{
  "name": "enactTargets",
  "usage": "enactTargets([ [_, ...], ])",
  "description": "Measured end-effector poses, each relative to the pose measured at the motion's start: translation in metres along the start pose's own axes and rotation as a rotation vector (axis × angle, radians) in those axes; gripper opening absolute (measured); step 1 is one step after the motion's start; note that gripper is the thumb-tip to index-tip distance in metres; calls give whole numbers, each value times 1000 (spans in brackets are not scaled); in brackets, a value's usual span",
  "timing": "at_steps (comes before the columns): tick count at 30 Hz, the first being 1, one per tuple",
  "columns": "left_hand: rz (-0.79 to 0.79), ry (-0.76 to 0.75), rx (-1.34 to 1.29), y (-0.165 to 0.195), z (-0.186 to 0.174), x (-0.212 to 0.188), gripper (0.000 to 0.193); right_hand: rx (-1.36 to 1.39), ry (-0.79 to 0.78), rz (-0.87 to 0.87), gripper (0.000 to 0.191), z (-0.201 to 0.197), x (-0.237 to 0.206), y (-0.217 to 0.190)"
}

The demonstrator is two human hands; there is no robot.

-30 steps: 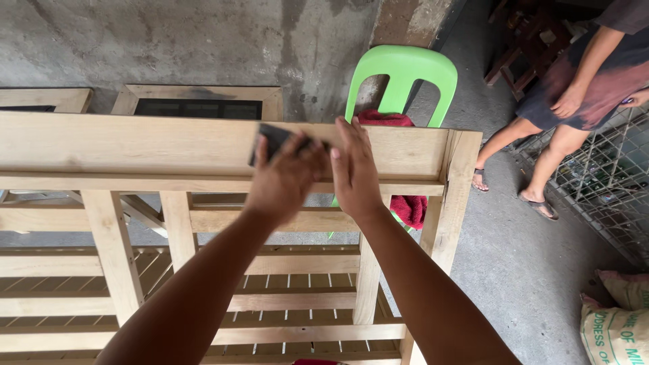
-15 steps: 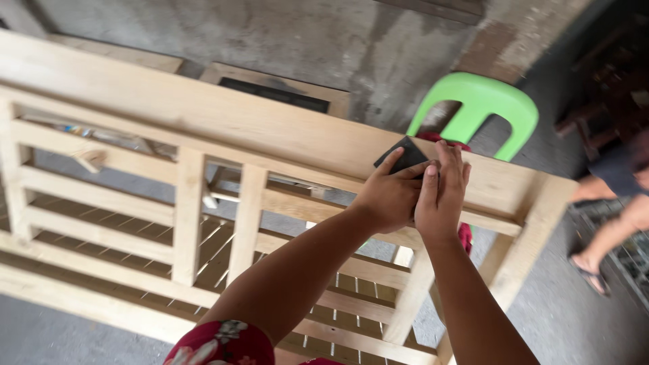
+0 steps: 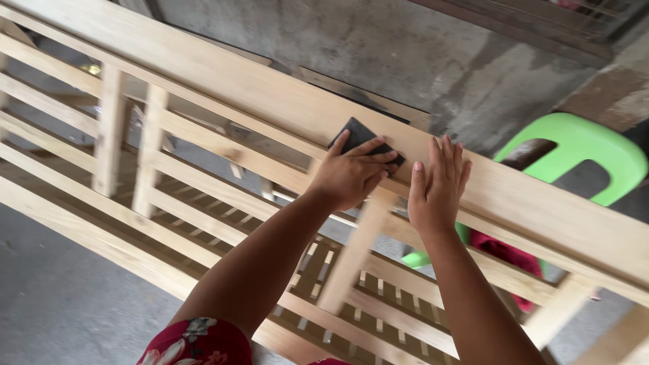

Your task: The person sands the top rail and side frame of a wooden furniture piece using a sanding block. They move the block back and forth along the grain, covering the top surface and edges of the frame.

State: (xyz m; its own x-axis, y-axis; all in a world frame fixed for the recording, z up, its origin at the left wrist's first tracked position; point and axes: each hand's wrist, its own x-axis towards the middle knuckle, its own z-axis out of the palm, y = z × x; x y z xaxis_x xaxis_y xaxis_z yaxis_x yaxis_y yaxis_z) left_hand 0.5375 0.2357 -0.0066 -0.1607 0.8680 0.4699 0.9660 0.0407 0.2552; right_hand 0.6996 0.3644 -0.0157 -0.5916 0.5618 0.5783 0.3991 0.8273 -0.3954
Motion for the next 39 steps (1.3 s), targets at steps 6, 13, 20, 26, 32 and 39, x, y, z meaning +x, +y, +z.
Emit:
enactTargets([
  [6,7,-63,1,-91,-39,-21,35,-131,19,95,59,59,23,-64],
  [13,33,6,51,-172,-70,-51,33,-312,-34,147,68,100,34,-111],
  [20,-114,54,4,-223,-91,-70,34,-437,-128,103,84,125,55,-132],
  [26,-346,175,-42,-280,-104,-92,35,-427,-125,-10,81,160,66,-167],
  [32,-412,308,-92,-355,-121,-115,33,-409,-121,-6,83,193,78,-206],
  [39,-481,344,-174,-457,-165,-140,34,-409,-112,50,84,257,99,-271],
])
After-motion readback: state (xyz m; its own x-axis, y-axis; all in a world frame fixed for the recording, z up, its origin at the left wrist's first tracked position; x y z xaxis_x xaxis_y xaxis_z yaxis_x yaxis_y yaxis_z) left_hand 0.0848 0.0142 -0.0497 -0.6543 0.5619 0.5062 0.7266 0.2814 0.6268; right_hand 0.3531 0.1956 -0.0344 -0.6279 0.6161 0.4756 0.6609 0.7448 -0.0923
